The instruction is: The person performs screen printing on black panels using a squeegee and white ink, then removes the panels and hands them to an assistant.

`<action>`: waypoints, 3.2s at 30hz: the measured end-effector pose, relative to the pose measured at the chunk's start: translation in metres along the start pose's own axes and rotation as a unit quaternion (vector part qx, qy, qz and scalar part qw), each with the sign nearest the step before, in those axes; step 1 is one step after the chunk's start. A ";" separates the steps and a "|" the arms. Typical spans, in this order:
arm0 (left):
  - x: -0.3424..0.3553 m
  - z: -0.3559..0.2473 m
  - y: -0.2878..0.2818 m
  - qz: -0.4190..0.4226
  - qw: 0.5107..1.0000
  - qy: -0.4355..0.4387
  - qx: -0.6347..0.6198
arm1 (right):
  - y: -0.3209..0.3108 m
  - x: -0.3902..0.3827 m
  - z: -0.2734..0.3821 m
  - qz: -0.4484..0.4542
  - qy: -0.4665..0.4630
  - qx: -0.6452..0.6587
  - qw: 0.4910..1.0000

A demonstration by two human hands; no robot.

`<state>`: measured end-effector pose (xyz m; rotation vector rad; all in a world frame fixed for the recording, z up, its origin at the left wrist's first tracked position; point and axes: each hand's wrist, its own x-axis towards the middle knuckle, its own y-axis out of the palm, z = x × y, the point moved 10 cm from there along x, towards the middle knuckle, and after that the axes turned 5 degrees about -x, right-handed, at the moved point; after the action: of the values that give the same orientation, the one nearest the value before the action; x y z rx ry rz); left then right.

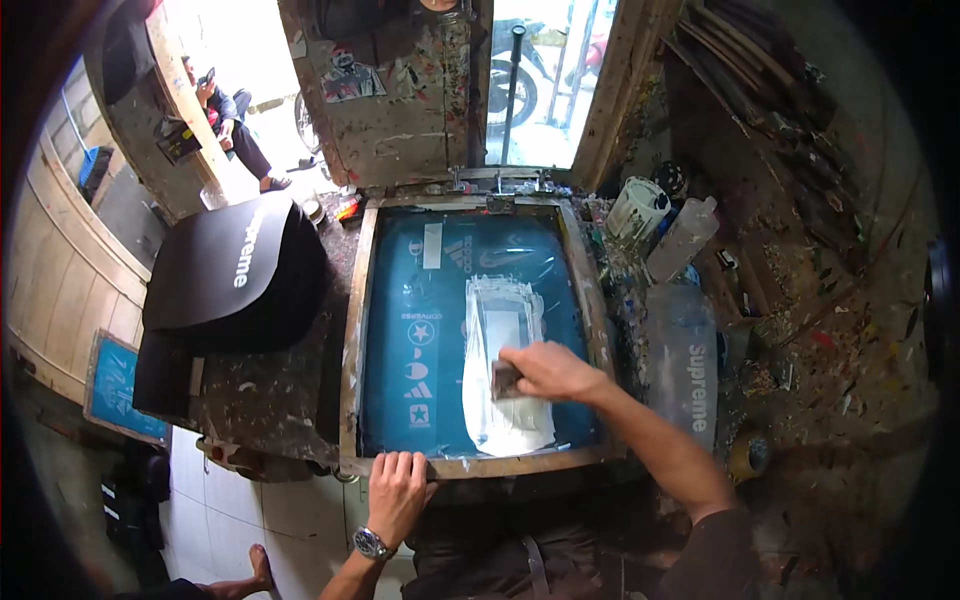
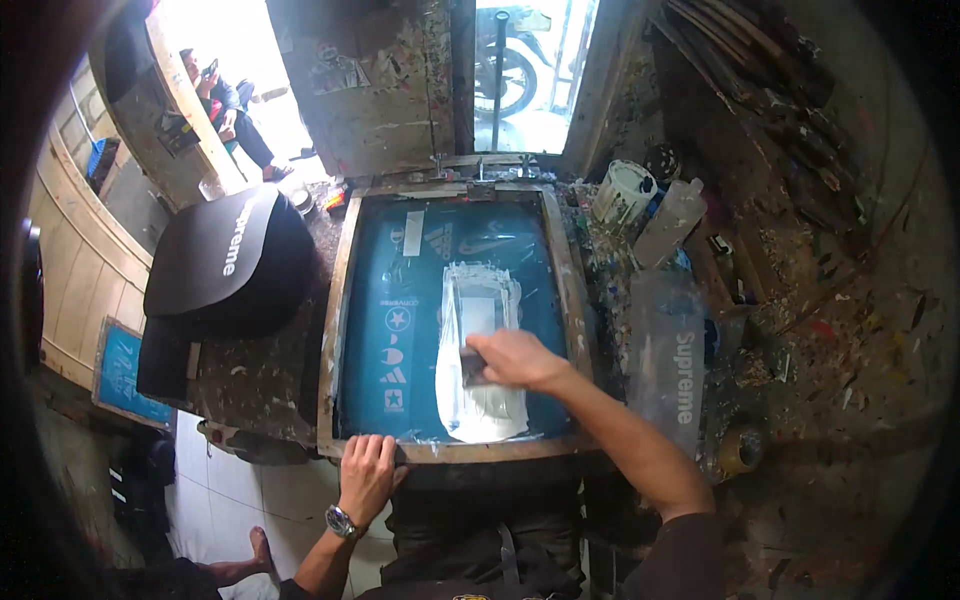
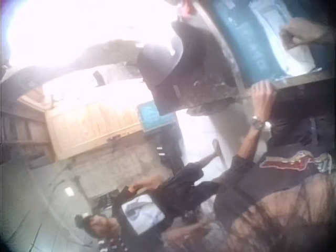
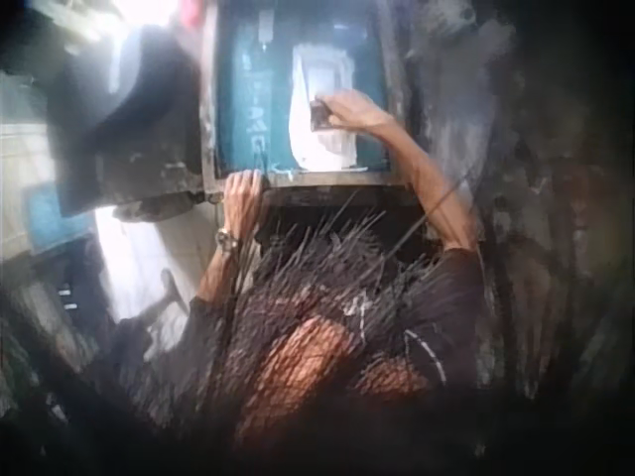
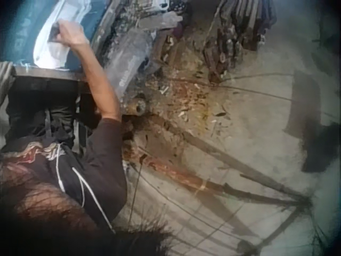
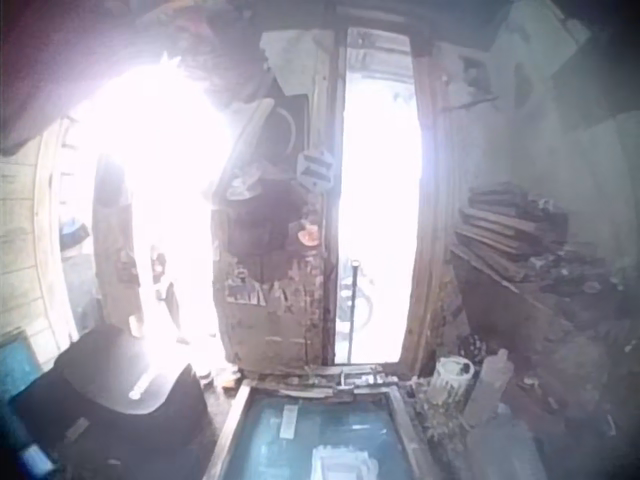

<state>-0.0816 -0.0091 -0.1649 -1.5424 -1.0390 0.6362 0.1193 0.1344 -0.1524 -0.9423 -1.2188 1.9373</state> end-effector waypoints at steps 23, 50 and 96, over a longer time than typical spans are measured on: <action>0.006 0.009 -0.002 0.040 0.996 -0.033 -0.075 | 0.001 -0.024 0.034 -0.123 -0.020 -0.052 0.991; 0.038 -0.005 -0.123 -0.022 0.998 0.029 -0.056 | -0.064 -0.150 0.117 -0.463 0.046 -0.190 0.865; 0.050 0.335 -0.241 -0.438 0.627 -0.315 -0.562 | -0.476 0.008 0.011 -0.398 0.086 -0.138 0.903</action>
<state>-0.4066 0.1971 -0.0064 -1.4302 -2.8624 -0.3730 0.1771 0.3041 0.2884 -0.5805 -1.4896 1.0343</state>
